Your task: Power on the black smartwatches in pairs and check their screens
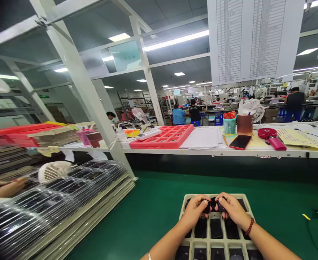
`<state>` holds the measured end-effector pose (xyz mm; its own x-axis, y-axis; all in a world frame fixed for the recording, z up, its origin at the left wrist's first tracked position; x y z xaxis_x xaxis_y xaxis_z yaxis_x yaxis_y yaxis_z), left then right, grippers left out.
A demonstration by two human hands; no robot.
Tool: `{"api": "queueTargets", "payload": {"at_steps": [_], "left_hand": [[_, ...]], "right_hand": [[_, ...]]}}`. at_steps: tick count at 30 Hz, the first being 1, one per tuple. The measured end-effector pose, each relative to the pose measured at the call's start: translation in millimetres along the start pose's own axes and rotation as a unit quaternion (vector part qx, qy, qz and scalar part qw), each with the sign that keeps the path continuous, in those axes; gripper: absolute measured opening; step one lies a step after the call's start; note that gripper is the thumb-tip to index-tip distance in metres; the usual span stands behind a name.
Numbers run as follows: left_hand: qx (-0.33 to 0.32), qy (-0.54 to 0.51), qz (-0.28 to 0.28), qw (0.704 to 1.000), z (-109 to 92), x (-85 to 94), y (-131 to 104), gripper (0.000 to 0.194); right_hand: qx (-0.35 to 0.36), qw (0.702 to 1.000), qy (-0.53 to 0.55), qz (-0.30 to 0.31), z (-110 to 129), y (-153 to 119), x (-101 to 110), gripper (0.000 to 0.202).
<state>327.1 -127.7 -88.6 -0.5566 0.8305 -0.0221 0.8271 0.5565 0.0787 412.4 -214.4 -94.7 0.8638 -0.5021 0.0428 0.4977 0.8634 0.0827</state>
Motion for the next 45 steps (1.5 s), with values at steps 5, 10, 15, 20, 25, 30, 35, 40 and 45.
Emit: {"api": "queueTargets", "payload": {"at_steps": [5,10,15,20,25,30,35,40,45], "left_hand": [[-0.032,0.023,-0.026,0.999,18,4.5,5,0.032],[-0.023,0.033,-0.039,0.998,20,8.0,6,0.026],[0.013,0.058,-0.047,0.997,26,11.0,8,0.034],[-0.021,0.045,-0.045,0.998,20,10.9,10,0.045],[-0.034,0.040,-0.025,0.998,8,7.4,7,0.034],[-0.035,0.048,-0.024,0.998,1,8.2,4,0.039],[0.027,0.016,-0.018,0.999,5,7.6,3,0.036],[0.005,0.011,-0.015,1.000,2,5.2,3,0.048],[0.021,0.033,0.001,0.999,7,3.9,3,0.034]], "right_hand": [[0.100,0.993,-0.061,-0.008,5,-2,3,0.028],[0.010,0.999,0.007,0.031,-28,7,6,0.030],[-0.003,0.999,-0.032,0.032,-30,7,7,0.024],[0.019,0.999,-0.022,0.046,-6,0,0,0.030],[0.012,0.999,0.001,0.052,1,-1,-3,0.037],[0.014,0.999,0.006,0.049,0,0,-3,0.039],[-0.025,0.999,0.039,0.028,-3,1,2,0.035],[-0.005,1.000,0.020,0.022,2,1,3,0.039],[-0.015,0.999,0.027,0.028,2,1,2,0.031]]}}
Point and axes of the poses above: each hand's wrist, its own y-axis towards the middle knuckle, its own x-axis out of the back of the hand, z = x × y, the point moved 9 cm from there along y, towards the middle knuckle, and after that the axes turned 7 degrees about -z, right-handed, at the moved point
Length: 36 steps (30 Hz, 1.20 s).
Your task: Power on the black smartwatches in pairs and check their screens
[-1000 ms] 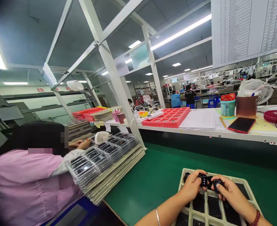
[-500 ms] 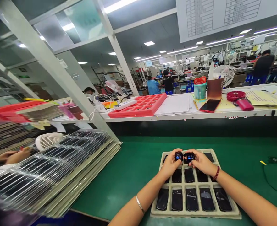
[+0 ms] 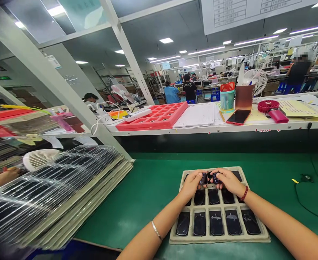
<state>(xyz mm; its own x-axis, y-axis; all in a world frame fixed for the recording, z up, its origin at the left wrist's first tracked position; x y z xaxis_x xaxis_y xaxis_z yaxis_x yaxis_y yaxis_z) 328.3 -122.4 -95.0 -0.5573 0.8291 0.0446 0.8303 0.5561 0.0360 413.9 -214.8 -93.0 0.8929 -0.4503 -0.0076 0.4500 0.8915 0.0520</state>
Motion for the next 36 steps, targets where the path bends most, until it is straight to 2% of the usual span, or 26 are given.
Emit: {"api": "queueTargets", "payload": {"at_steps": [3,7,11,18,29,36], "left_hand": [[-0.008,0.010,-0.011,1.000,-1,3.2,1,0.032],[-0.028,-0.006,-0.006,1.000,-3,0.7,0,0.048],[-0.029,-0.008,0.003,1.000,-4,-2.7,-1,0.048],[-0.021,-0.033,0.000,0.999,-2,-1.1,1,0.025],[-0.038,-0.030,0.000,0.999,1,-0.4,2,0.022],[-0.034,-0.025,0.000,0.999,5,0.2,4,0.022]], "right_hand": [[0.003,1.000,0.016,-0.006,1,1,2,0.033],[0.022,1.000,-0.012,-0.005,1,1,0,0.042],[0.018,1.000,-0.014,0.007,2,0,-3,0.044],[0.009,1.000,-0.021,-0.004,3,-1,-1,0.029],[0.010,1.000,-0.008,0.006,-5,3,-5,0.026],[0.004,0.999,-0.038,0.001,-5,3,-4,0.027]]}}
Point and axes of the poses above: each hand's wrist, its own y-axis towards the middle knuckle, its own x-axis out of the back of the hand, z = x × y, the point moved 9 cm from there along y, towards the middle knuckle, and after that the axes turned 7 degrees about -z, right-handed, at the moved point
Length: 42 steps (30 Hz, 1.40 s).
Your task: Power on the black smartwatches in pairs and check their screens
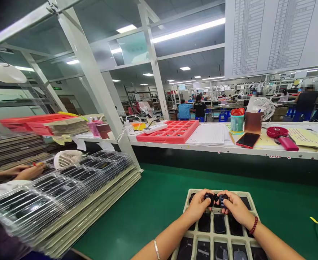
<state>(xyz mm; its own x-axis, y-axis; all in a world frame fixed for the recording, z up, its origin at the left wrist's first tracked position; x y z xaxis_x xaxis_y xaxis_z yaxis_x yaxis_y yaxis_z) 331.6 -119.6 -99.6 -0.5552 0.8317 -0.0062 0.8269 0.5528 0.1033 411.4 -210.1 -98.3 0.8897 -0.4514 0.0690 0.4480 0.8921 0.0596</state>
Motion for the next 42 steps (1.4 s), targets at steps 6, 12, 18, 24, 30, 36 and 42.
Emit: {"api": "queueTargets", "payload": {"at_steps": [6,12,18,24,30,36,42], "left_hand": [[-0.005,0.006,0.004,1.000,1,-0.1,1,0.023],[-0.008,0.020,-0.002,1.000,1,1.3,1,0.023],[-0.025,0.019,0.011,0.999,-1,-2.1,3,0.022],[-0.030,0.045,-0.009,0.999,-4,2.0,4,0.044],[-0.017,0.011,0.005,1.000,-9,-0.7,1,0.028],[-0.015,-0.001,0.006,1.000,-10,-0.7,0,0.032],[-0.016,-0.007,0.002,1.000,-14,-0.5,-1,0.034]], "right_hand": [[0.010,1.000,0.026,-0.001,1,0,-1,0.024],[0.016,1.000,0.013,0.004,3,0,-1,0.026],[0.022,1.000,0.007,0.003,5,0,0,0.025],[0.028,0.999,0.025,0.002,10,-4,3,0.041],[0.013,1.000,0.018,0.011,9,-3,2,0.034],[0.016,1.000,0.019,0.003,9,-3,1,0.037],[0.022,1.000,0.015,0.005,9,-4,0,0.036]]}}
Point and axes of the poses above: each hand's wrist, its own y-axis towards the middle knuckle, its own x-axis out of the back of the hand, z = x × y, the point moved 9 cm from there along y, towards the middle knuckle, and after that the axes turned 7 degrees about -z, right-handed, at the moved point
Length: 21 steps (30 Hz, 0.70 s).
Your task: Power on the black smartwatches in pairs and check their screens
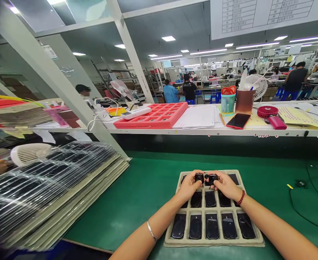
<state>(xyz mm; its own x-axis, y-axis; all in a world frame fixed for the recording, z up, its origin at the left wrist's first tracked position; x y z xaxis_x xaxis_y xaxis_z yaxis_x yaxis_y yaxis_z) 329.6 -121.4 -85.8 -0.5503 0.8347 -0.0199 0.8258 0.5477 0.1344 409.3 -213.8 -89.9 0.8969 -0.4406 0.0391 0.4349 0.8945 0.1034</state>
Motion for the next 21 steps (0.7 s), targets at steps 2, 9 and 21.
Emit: {"api": "queueTargets", "payload": {"at_steps": [2,9,21], "left_hand": [[-0.001,0.000,0.002,1.000,-1,-0.5,-1,0.034],[-0.010,0.017,0.000,1.000,-1,0.9,-1,0.035],[0.024,0.013,0.001,1.000,6,1.4,-1,0.043]], "right_hand": [[0.001,1.000,-0.003,-0.001,-1,0,0,0.037],[0.001,1.000,-0.011,0.001,0,-1,1,0.038],[-0.005,1.000,-0.025,-0.003,4,-3,-2,0.037]]}}
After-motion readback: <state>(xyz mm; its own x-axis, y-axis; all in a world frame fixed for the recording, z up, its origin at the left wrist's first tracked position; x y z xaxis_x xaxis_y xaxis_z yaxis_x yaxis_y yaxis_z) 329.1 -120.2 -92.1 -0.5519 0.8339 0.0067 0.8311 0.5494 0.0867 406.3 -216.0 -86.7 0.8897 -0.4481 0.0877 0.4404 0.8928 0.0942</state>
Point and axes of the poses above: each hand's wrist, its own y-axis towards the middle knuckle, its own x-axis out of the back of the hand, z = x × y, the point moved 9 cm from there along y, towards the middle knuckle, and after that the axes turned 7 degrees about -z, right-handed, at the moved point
